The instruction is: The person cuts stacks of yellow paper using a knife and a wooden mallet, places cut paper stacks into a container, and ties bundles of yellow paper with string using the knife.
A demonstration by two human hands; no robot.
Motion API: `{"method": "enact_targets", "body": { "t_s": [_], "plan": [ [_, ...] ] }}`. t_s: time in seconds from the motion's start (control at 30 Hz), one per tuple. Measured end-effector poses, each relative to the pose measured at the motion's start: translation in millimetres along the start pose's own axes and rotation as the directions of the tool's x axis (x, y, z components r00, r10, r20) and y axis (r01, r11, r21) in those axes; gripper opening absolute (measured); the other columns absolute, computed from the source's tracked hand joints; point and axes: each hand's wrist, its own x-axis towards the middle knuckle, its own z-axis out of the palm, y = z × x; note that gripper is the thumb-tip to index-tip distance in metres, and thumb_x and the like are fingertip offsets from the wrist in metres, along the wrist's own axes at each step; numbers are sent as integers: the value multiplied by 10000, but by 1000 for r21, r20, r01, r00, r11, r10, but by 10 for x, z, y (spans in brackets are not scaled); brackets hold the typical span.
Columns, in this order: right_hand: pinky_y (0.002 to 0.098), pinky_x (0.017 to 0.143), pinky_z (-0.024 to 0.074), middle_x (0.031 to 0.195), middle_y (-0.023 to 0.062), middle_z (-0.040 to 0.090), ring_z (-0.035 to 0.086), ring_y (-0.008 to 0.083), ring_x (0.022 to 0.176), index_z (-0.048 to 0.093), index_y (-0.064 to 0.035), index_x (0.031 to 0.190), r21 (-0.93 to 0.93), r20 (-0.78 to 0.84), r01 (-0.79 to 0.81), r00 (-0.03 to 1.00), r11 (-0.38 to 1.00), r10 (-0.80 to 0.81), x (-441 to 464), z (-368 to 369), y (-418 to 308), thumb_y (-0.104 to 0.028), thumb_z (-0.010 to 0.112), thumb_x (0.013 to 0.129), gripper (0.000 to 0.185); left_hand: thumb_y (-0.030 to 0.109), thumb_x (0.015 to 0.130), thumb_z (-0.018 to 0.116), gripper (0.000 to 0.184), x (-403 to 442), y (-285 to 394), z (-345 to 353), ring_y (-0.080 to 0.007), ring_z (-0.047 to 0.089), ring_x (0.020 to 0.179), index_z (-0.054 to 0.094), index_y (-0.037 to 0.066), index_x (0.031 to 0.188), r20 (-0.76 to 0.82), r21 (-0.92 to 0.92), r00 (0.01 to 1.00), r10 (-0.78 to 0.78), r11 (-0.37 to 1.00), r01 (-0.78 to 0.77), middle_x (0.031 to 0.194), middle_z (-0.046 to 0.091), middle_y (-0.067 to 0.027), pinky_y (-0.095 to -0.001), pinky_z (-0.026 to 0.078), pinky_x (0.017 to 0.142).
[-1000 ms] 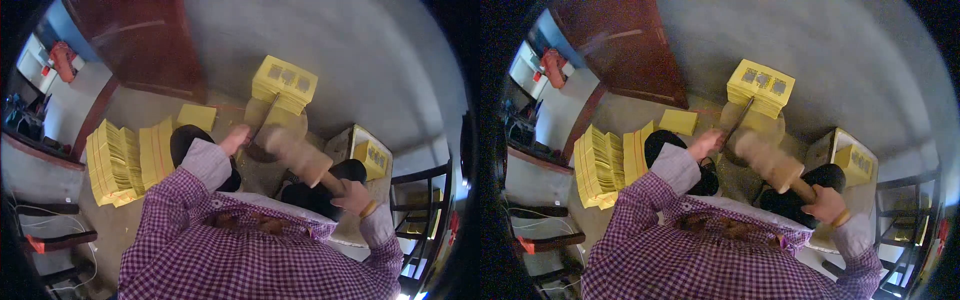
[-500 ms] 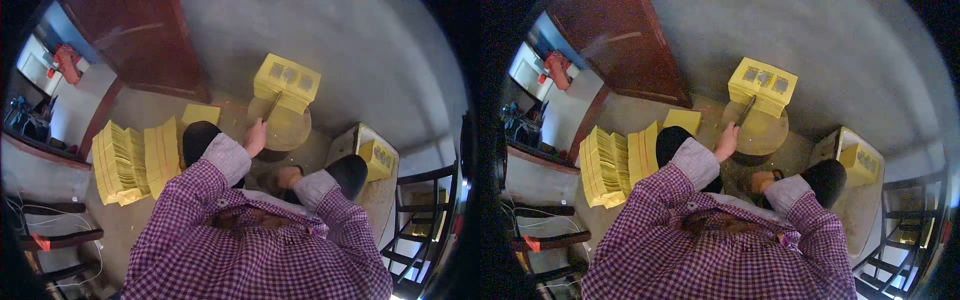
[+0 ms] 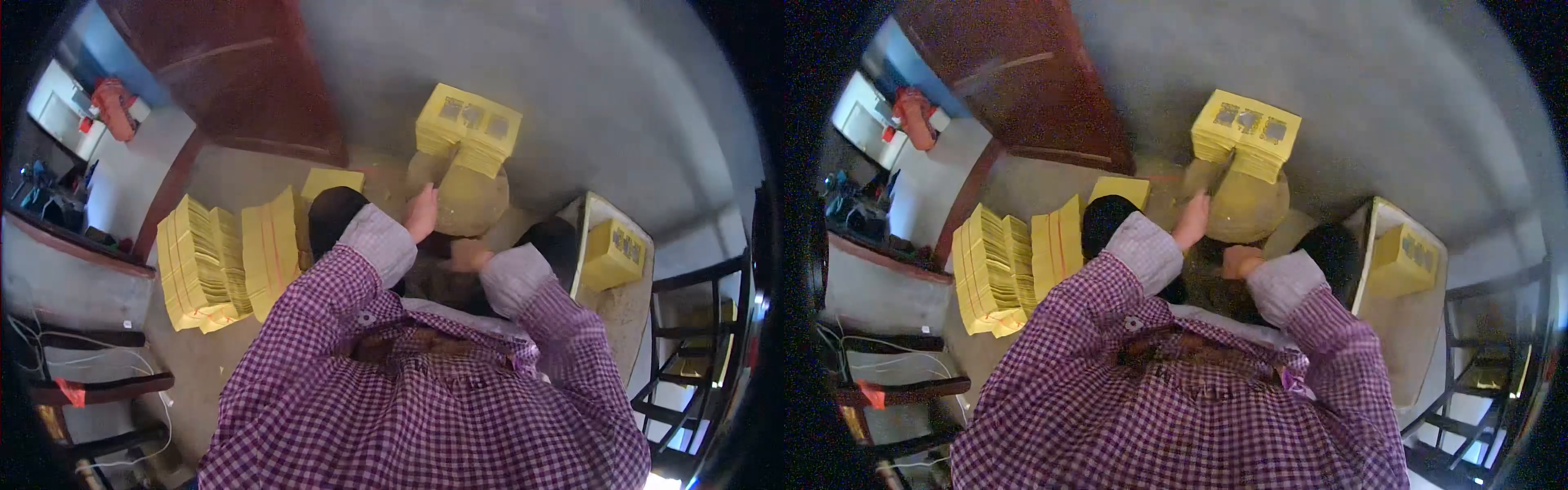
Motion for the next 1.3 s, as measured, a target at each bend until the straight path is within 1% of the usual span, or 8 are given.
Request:
{"method": "enact_targets", "body": {
  "t_s": [0.13, 0.33, 0.53, 0.6, 0.73, 0.77, 0.93, 1.3],
  "plan": [
    [435, 748, 481, 1106, 140, 589, 595, 284, 968, 593, -34, 1080, -235, 274, 178, 955, 955, -111, 151, 198, -202, -499, 570, 743, 575, 227, 911, 389, 280, -42, -69, -114, -366, 560, 768, 457, -21, 1023, -47, 97, 998, 30, 995, -25, 841, 572, -230, -402, 448, 658],
    [409, 717, 475, 1001, 129, 604, 595, 267, 877, 604, -32, 1003, -121, 373, 238, 910, 964, -178, 83, 622, 15, -421, 579, 749, 464, 207, 837, 495, 213, -528, -127, -547, -169, 527, 499, 502, -4, 863, 516, -88, 764, -386, 864, 496, 669, 555, -114, -312, 408, 427],
    [384, 686, 468, 896, 119, 618, 596, 250, 786, 615, -31, 927, 190, 300, 160, 930, 969, -213, -164, 896, 362, -342, 589, 756, 356, 178, 819, 515, 163, -580, -157, -561, -145, 513, 518, 526, 23, 769, 421, -233, 834, -355, 847, 478, 634, 537, -82, -300, 395, 440],
    [375, 676, 466, 861, 115, 623, 596, 244, 756, 619, -30, 901, 364, 226, 159, 941, 918, -253, -270, 983, 544, -316, 592, 759, 321, 111, 796, 504, 97, -548, -193, -550, -169, 523, 551, 544, 31, 758, 258, 196, 959, -116, 978, 66, 637, 538, -94, -339, 411, 491],
    [358, 655, 462, 791, 108, 633, 597, 233, 696, 626, -29, 850, 777, 18, 201, 940, 597, -340, -706, 1052, 895, -264, 598, 763, 253, 66, 757, 500, 71, -539, -391, -483, -189, 528, 575, 559, 31, 774, 276, 31, 945, -177, 984, 175, 639, 541, -107, -353, 412, 536],
    [328, 620, 448, 792, 93, 625, 580, 189, 654, 607, -21, 875, 838, 503, -476, 863, 266, -39, -948, 819, 816, -223, 606, 757, 234, 63, 750, 496, 78, -527, -461, -482, -184, 531, 589, 562, 30, 777, 322, -67, 927, -192, 972, 225, 638, 543, -99, -340, 406, 536],
    [279, 502, 442, 707, 45, 574, 536, 148, 514, 563, -1, 952, 940, 340, -340, 938, 17, -61, -2087, 41, 585, -148, 630, 739, 267, 39, 745, 456, 114, -554, -316, -547, -166, 521, 586, 562, 31, 786, 344, -171, 914, -213, 943, 285, 631, 542, -64, -308, 382, 512],
    [427, 593, 471, 768, 252, 574, 581, 398, 699, 408, 8, 1089, 626, -596, 310, 781, 715, 183, -1356, -146, -87, -184, 635, 708, 484, 54, 820, 467, 230, -590, -273, -687, -97, 524, 729, 542, 79, 1036, 632, -345, 691, -351, 671, 656, 890, 595, -30, -220, 415, 616]
  ]
}}
